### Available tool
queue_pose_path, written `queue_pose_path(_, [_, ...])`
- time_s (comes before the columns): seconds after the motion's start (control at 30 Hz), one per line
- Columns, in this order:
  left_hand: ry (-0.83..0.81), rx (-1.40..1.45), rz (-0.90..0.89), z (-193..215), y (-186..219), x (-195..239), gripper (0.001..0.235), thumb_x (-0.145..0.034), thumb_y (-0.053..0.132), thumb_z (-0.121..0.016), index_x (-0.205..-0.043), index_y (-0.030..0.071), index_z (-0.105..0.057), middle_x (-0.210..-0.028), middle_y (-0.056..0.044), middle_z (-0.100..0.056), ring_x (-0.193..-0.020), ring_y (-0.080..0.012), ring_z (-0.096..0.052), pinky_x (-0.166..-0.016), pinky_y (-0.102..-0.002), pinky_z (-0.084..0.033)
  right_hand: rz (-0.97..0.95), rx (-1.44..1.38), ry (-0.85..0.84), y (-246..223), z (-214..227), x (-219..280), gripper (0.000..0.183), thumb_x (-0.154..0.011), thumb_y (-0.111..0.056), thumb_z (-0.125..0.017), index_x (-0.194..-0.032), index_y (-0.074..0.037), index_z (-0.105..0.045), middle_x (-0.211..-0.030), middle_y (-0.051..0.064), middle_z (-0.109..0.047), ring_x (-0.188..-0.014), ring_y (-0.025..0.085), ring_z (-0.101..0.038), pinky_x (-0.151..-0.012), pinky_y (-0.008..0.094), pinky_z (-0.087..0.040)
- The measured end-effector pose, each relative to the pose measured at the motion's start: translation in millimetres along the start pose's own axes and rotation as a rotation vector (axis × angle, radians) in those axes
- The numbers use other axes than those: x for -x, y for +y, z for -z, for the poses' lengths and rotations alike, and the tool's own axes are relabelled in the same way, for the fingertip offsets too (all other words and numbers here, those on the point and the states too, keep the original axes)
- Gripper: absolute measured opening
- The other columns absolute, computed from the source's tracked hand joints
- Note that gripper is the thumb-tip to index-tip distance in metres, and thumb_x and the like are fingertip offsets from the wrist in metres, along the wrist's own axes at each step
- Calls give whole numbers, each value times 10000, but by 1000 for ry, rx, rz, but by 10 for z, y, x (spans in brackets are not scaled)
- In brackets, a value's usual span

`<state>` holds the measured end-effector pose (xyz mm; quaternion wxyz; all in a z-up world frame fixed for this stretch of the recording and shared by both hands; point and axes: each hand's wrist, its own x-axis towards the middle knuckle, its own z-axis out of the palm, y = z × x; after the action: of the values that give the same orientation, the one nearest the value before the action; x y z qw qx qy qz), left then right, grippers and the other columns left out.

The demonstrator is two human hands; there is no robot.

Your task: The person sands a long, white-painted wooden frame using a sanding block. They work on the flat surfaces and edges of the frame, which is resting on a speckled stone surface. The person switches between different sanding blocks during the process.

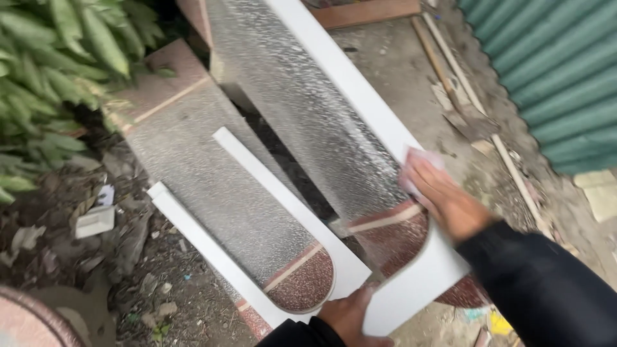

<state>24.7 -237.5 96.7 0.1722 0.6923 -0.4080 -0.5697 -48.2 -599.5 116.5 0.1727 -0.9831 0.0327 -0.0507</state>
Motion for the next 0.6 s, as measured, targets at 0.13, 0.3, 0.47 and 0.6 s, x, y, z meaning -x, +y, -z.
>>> queue_pose_path(0.13, [58,-79,-132,-224,-249,-220,1271,-809,747,-747,-1855,247,-228,-1785,-165,-484,-1358,-568,-635,-1045,-707,-520,-175,41,-213,-100,226,313,760,-1172,-363,-420,-1867,-157,-192,-1987,109,-100,-1820,307,-172,-1449,524,-149])
queue_pose_path(0.3, [8,-90,-128,-197,-224,-177,1181,-883,523,-744,-1882,259,-175,-1826,-187,-426,-1288,-587,-649,-998,-682,-514,27,1,-68,232,96,-665,732,-1217,-328,-431,-1879,-81,-242,-1979,159,-190,-1810,340,-239,-1479,548,-168])
queue_pose_path(0.47, [84,-125,-112,-364,-369,-340,807,-1116,490,-503,-1865,368,-231,-1813,-76,-511,-1392,-450,-669,-1161,-656,-477,-276,-50,-275,-276,469,-905,755,-1144,-96,-324,-1871,-156,-132,-1991,133,-38,-1838,384,-104,-1448,636,-110])
queue_pose_path(0.6, [563,-201,-324,-816,-665,-519,786,-1078,688,-547,-1739,263,-543,-1399,-86,-802,-957,-413,-828,-623,-618,-574,-153,163,-276,-29,234,346,841,-1101,-81,-322,-1892,-141,-44,-1993,118,-33,-1831,264,-83,-1445,511,-65])
